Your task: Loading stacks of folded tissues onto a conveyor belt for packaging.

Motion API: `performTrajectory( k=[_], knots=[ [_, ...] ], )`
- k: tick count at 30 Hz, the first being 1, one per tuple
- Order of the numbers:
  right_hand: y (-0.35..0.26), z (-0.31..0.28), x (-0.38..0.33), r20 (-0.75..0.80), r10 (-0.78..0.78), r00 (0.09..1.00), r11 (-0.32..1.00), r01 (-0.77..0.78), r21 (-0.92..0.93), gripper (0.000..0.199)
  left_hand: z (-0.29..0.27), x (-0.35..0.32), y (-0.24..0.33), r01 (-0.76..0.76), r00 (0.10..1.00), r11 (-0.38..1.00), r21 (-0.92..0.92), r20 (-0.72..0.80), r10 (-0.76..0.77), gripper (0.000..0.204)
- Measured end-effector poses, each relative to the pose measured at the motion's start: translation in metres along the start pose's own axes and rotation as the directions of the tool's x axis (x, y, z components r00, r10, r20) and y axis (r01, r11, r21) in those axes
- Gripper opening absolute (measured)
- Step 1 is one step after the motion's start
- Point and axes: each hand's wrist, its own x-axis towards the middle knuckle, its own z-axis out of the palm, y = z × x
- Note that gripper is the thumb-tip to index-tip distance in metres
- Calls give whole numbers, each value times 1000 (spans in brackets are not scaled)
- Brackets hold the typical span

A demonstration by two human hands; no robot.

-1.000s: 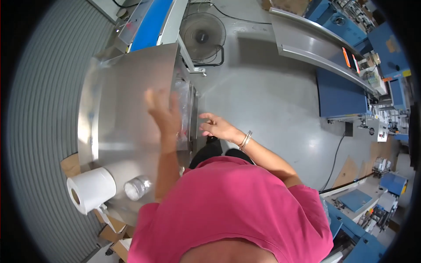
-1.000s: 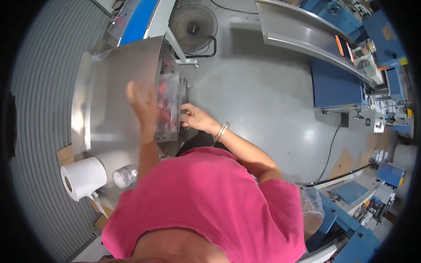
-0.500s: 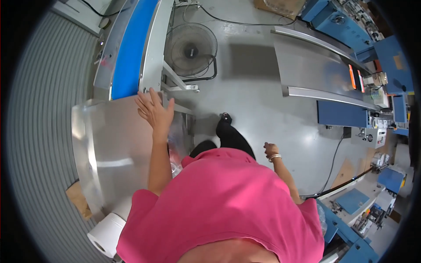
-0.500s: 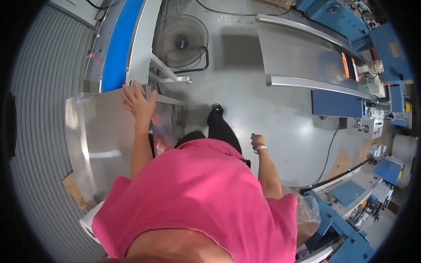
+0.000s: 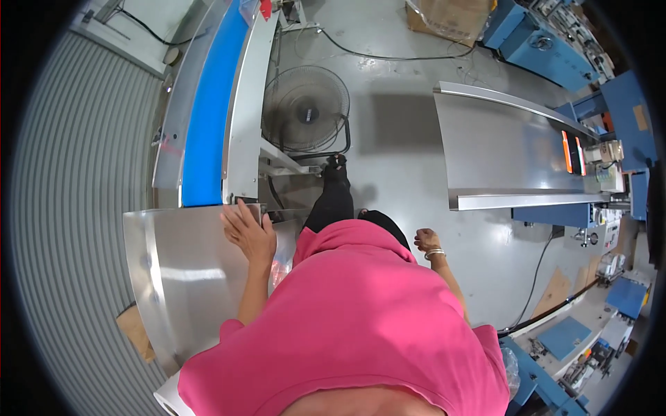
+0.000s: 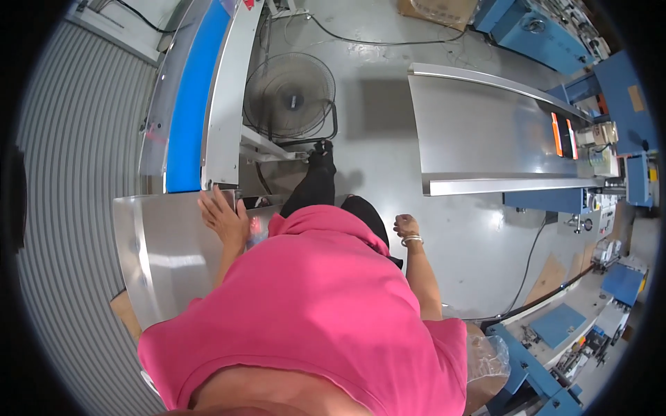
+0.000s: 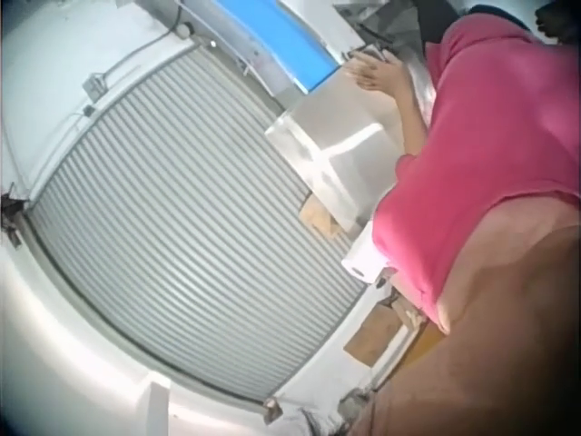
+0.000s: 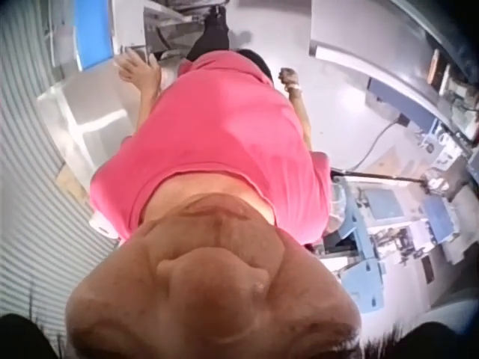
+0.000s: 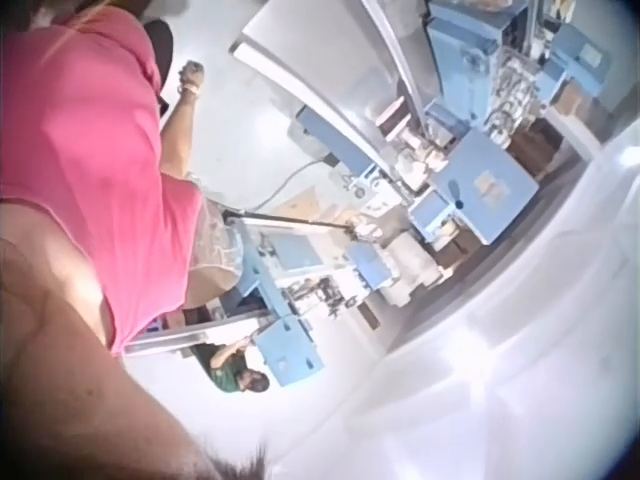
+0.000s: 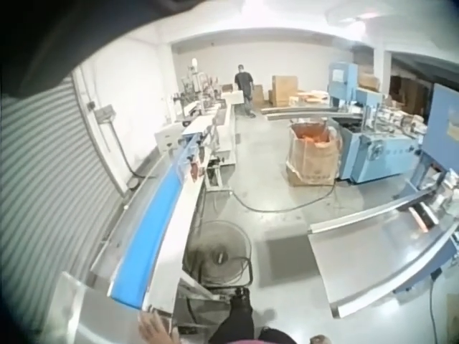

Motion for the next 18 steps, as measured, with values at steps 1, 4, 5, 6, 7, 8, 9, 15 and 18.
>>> performTrajectory(
  k=[1,4,5,6,7,8,9,15,18],
  knots=[
    [0,1,2,-2,-1,1000,1000,1,1,29,0,0,-1,-2,1000,1000,3,-3,2,74],
    [-22,-1,-3,-16,-2,1000,1000,3,2,27,-1,3,2,12,1000,1000,-7,-3,-12,74],
    [-27,-3,-3,-17,8,1000,998,-9,-68,26,-2,2,2,14,1000,1000,-18,2,-14,74],
    [-30,-4,-4,-21,21,1000,991,-24,-133,26,-3,3,3,14,1000,999,-41,-6,-15,74],
    [-25,-11,11,28,-4,1000,975,10,-224,26,-3,5,5,15,1000,998,-65,-14,-16,73],
    [-33,-12,15,11,-48,999,987,49,-152,26,0,8,7,-5,997,997,-76,-79,-1,73],
    [-32,-9,12,33,-30,999,986,35,-161,26,-1,7,5,8,997,997,-71,-70,-13,73],
    [-17,12,-10,89,4,996,990,8,-140,21,-3,6,2,11,1000,998,-58,14,-10,71],
    [18,12,-14,53,35,998,986,-26,-163,23,1,4,2,-12,1000,998,-66,-4,11,71]
  ],
)
